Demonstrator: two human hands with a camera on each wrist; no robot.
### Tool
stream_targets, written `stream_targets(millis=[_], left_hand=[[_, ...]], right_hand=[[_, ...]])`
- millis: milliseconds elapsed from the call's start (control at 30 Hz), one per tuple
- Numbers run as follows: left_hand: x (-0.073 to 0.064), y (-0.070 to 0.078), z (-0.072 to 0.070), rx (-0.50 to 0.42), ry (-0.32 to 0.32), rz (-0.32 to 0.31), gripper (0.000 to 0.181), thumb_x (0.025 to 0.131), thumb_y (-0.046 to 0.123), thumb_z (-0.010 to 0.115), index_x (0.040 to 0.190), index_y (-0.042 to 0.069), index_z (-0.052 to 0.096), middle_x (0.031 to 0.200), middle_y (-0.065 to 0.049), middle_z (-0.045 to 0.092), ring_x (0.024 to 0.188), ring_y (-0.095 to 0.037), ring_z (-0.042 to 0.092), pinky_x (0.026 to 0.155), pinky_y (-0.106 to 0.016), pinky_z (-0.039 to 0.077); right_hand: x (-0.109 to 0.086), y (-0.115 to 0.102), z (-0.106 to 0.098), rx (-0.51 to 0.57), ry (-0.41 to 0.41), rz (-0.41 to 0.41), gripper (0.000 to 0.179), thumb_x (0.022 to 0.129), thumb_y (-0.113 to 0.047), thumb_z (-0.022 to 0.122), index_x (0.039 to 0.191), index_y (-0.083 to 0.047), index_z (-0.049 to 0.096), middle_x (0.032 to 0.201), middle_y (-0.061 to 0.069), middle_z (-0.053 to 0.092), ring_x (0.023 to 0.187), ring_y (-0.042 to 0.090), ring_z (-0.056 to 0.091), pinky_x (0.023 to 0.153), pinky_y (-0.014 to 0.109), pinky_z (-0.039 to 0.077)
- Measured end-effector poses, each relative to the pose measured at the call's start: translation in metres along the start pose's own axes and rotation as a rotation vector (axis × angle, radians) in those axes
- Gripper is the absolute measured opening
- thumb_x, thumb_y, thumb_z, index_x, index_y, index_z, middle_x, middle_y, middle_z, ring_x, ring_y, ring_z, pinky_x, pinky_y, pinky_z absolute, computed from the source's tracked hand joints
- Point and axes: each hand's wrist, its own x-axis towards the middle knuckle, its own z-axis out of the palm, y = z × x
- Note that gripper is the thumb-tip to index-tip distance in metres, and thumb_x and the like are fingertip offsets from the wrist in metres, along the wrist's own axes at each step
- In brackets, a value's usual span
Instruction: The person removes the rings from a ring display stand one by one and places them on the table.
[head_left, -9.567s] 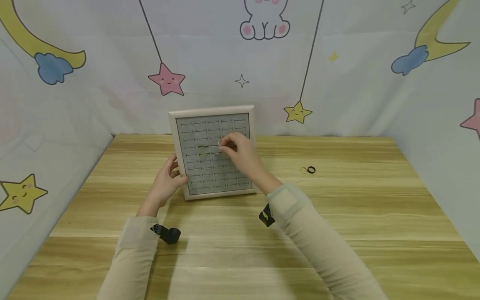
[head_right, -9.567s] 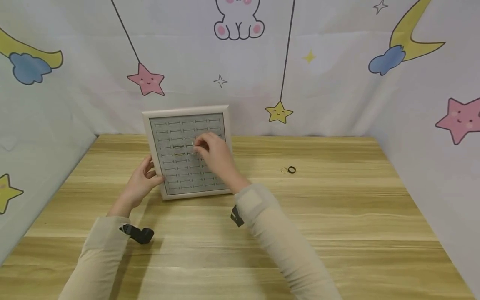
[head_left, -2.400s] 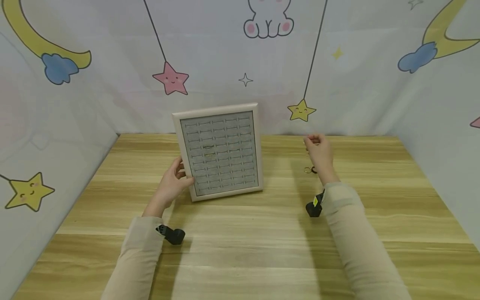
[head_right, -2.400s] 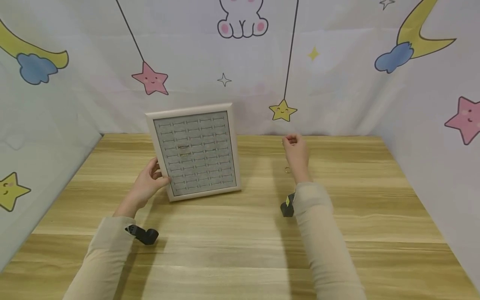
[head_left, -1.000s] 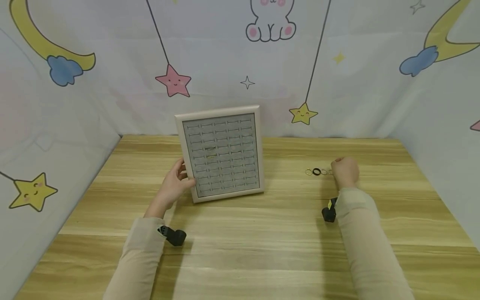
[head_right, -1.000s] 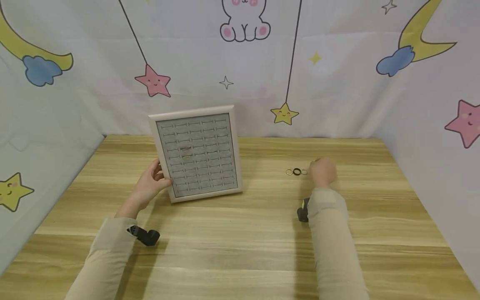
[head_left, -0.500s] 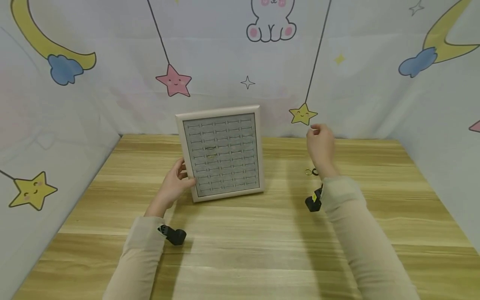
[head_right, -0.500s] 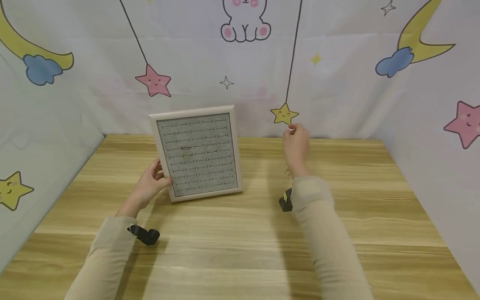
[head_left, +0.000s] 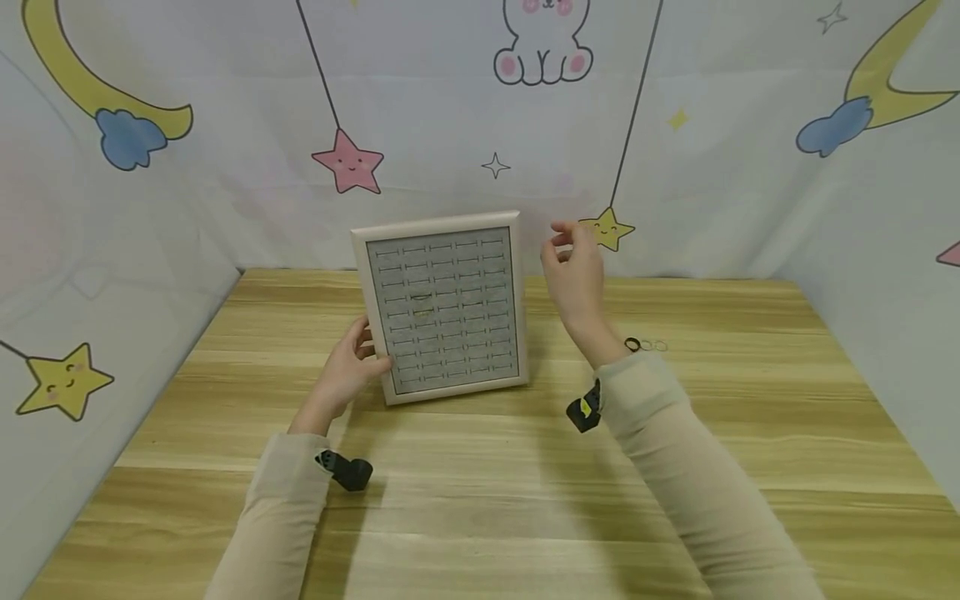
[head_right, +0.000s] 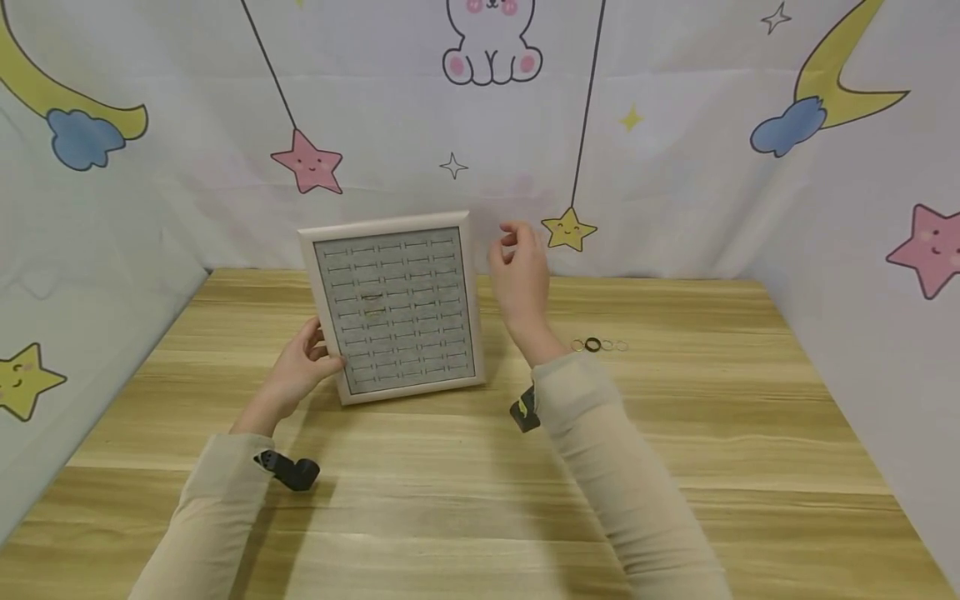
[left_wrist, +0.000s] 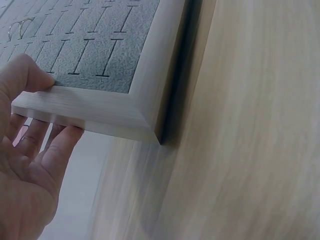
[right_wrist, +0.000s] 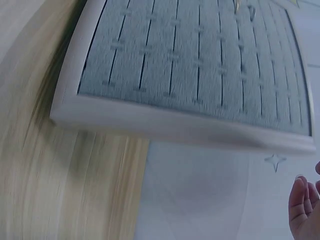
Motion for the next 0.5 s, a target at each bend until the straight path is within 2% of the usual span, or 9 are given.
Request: stream_targets(millis=[267,500], left_hand=[[0.0,0.0,0.0,0.003,-0.005,-0.003,0.085,0.089,0.004,0.056,0.155,0.013,0.004,0.148,-0.02,0.033,0.137,-0.036,0.036,0.105,-0.05,0.039],[0.0,0.0,0.0,-0.004,-0.013,-0.006,0.085,0.09,0.004,0.056,0.155,0.015,0.003,0.149,-0.019,0.032,0.137,-0.036,0.036,0.105,-0.05,0.04]], right_hand=[[-0.013,-0.014,0.022,-0.062,-0.097,-0.169,0.028,0.096,-0.011,0.052,0.121,0.001,0.055,0.107,0.017,0.056,0.087,0.027,0.059,0.076,0.037,0.051],[-0.026,-0.022,0.038,-0.115,-0.232,-0.318,0.027,0.094,-0.009,0.056,0.119,0.001,0.057,0.11,0.016,0.059,0.089,0.026,0.062,0.077,0.033,0.053]])
